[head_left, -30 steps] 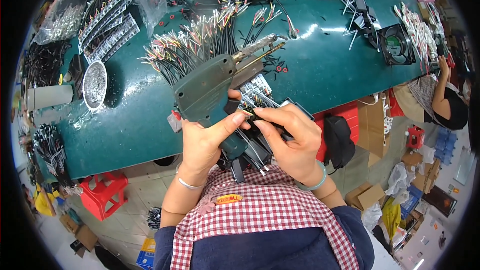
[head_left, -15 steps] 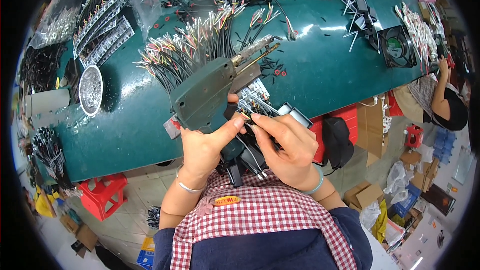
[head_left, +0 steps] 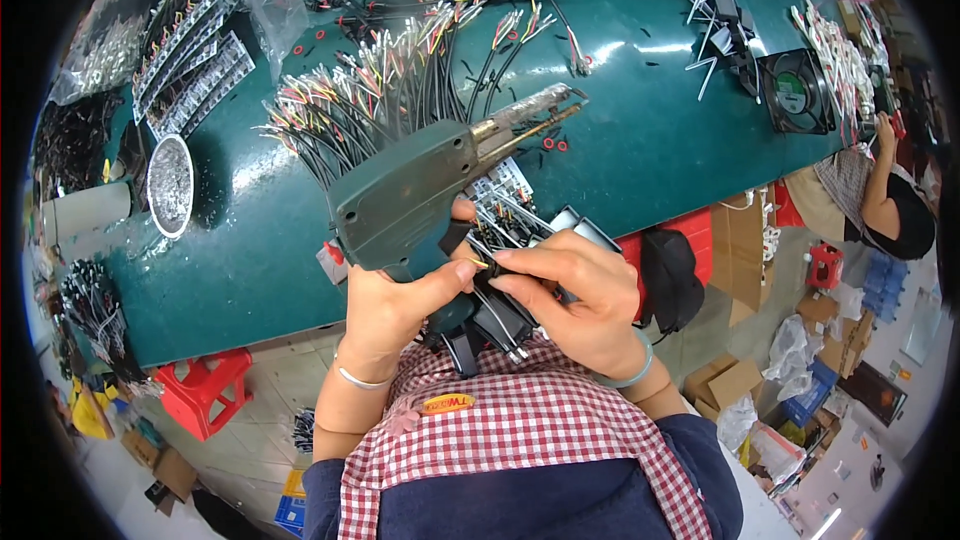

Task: The person solders electrical wires from a wire harness onto a multi-pin connector block with a soldering gun and solder.

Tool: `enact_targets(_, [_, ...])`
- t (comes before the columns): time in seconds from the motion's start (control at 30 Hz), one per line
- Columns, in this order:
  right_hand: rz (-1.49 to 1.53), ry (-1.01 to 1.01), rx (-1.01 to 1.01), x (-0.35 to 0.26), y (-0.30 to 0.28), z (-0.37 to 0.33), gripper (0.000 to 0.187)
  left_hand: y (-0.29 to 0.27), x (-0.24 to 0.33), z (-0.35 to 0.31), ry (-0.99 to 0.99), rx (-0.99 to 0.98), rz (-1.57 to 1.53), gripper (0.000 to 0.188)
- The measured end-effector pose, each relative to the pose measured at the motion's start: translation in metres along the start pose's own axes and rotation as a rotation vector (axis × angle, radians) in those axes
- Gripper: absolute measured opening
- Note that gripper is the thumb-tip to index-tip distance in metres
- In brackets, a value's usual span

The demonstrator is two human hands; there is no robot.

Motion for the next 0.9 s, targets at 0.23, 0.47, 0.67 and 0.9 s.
enact_targets(0.23, [-0.256,-0.099,0.117,-0.004,0.010,-0.005,0.034,0.016,-0.009,-0.006,0.110,0.213,0.037,0.043])
enact_targets(0.47, [-0.395,0.010,0.165,0.012,-0.001,0.003,0.027,0.009,0.003,-0.018,0.051,0.237,0.118,0.044])
enact_targets(0.67, [-0.449,0.130,0.112,0.030,0.003,0.004,0.017,-0.028,-0.009,-0.055,0.051,0.277,0.242,0.055])
enact_targets(0.9, [-0.455,0.142,0.113,0.034,0.006,0.002,0.017,-0.048,-0.018,-0.069,0.224,0.309,0.832,0.027])
Point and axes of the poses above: each hand's wrist, its own z-axis towards the middle knuckle, its own y-axis out of the palm, x = y × z, the point moved 2 cm from there along z, towards the middle knuckle, and after that the axes turned 5 degrees about -y, right-handed, at the moved point
